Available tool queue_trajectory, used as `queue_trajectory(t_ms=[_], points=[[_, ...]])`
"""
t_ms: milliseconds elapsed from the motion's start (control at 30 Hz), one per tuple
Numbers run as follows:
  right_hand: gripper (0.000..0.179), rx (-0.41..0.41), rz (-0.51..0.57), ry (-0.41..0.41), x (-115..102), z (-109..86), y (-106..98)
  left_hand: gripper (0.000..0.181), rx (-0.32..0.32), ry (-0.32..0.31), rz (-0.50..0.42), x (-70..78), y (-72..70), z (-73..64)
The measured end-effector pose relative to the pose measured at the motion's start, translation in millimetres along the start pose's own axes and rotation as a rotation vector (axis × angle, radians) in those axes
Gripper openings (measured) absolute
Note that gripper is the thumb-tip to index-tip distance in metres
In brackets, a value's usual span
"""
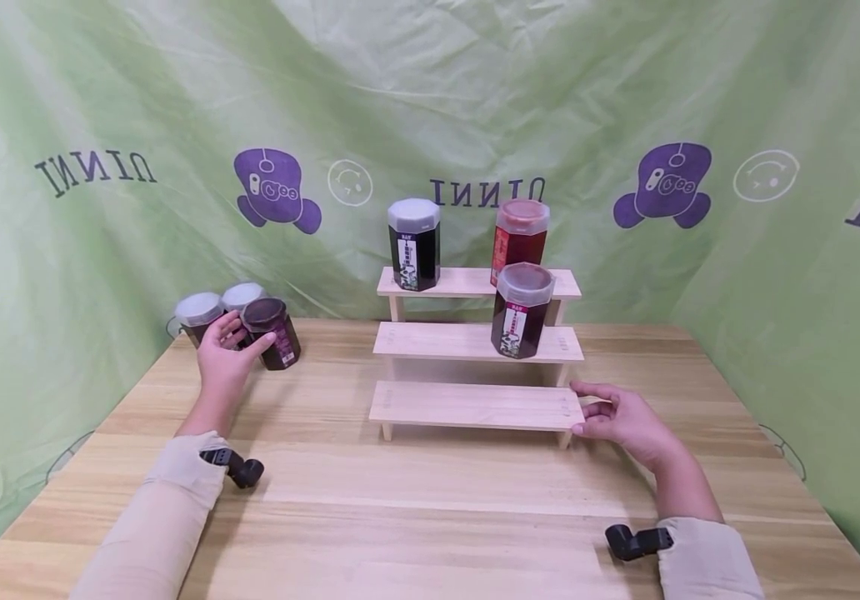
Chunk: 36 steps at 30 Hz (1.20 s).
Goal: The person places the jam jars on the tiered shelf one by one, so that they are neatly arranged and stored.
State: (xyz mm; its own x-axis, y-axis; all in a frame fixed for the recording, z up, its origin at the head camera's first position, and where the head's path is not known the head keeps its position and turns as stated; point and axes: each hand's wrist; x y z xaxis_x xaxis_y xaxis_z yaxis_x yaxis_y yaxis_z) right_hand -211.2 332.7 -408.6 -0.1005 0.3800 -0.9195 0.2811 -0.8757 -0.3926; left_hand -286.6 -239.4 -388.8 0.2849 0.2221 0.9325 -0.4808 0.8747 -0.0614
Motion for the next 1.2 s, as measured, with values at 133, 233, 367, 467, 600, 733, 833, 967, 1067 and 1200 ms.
queue_trajectory(t_ms=[133,233,367,467,600,733,833,967,1067,1200], points=[[0.071,-0.003,-0.006,0.003,1.4,-0.3,0.2,0.076,0.007,-0.008,0.036,-7.2,1.1,5.5],[0.072,0.006,-0.003,0.017,2.1,-0.7,0.8,0.077,0.007,0.004,0.056,-12.9,3.0,9.1],[0.071,0.002,0.006,0.015,1.8,-1.6,0.9,0.079,0.006,0.029,0.093,-22.7,4.8,12.2],[0.071,-0.006,0.015,0.004,0.9,-2.5,1.5,0.079,0.015,0.052,0.117,-30.6,6.2,13.2],[0.071,-0.011,0.024,0.000,0.9,-2.7,2.7,0.080,0.040,0.079,0.155,-36.8,10.5,13.3],[0.071,-0.004,0.022,0.008,1.6,-2.0,2.8,0.080,0.072,0.104,0.170,-38.3,14.9,12.9],[0.071,0.003,0.022,0.010,1.5,-1.7,2.6,0.078,0.090,0.129,0.159,-39.3,15.6,13.2],[0.071,0.003,0.019,0.012,0.7,-1.4,2.4,0.080,0.088,0.151,0.171,-40.4,12.5,13.2],[0.072,0.008,0.016,0.021,-0.5,-1.1,2.4,0.085,0.059,0.156,0.190,-40.4,8.9,13.0],[0.071,0.008,0.010,0.015,-2.2,-0.8,2.0,0.088,0.004,0.151,0.206,-39.9,6.0,13.6]])
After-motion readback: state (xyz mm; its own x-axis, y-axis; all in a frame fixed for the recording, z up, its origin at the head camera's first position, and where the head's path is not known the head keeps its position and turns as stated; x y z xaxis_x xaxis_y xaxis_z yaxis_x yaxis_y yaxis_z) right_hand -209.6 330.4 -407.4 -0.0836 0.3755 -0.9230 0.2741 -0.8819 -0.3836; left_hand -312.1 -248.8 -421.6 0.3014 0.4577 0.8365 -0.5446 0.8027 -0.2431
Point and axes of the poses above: each hand's wrist, its own z-axis towards the middle knuckle, its own y-axis out of the palm, x = y × z, and after that the axes turned 3 degrees about y, right-handed
